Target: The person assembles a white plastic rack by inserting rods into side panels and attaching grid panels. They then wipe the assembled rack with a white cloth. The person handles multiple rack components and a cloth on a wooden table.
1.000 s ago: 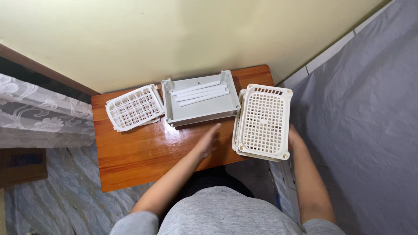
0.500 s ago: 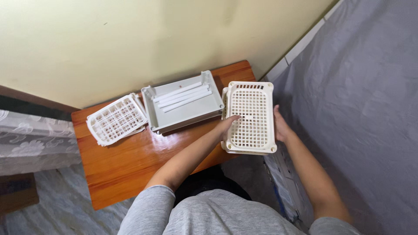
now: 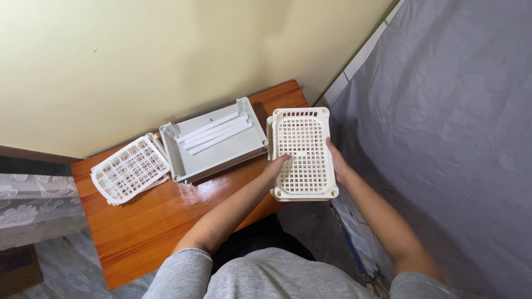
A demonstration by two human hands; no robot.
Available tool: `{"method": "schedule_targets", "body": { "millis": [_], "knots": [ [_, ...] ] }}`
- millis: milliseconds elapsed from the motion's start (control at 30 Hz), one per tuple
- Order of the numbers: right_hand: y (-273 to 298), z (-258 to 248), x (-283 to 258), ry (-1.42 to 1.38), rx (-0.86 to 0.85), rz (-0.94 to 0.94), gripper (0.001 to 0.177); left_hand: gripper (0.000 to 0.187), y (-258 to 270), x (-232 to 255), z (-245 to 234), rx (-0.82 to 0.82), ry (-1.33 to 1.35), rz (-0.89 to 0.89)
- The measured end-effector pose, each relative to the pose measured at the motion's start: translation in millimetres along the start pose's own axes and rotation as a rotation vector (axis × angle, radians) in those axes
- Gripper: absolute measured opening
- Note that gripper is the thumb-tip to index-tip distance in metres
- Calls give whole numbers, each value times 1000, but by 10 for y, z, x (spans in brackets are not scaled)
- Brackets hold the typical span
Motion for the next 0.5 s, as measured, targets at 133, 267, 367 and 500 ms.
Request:
{"method": "schedule_targets", "body": {
  "millis": [133, 267, 367, 500],
  "knots": [
    [-50, -56, -53, -20, 0, 20, 80, 55, 60, 74, 71, 36, -12, 12],
    [-163, -126, -286, -39, -13, 36, 78, 54, 9, 168, 209, 54, 70, 38],
    [-303, -145, -528, 18, -28, 44, 76, 54, -70, 280, 275, 49, 165, 87],
    [-520, -120, -772, 91, -53, 72, 76, 54, -208, 377, 284, 108, 274, 108]
  ]
}}
Point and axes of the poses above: each hand's wrist, its own y-axis away from the middle knuckle, its own z-axis out of the palm, x = y × z, the point moved 6 cm from there along -y, towards the middle knuckle, and after that the axes turned 5 degrees about -z, right-handed, at the moved point
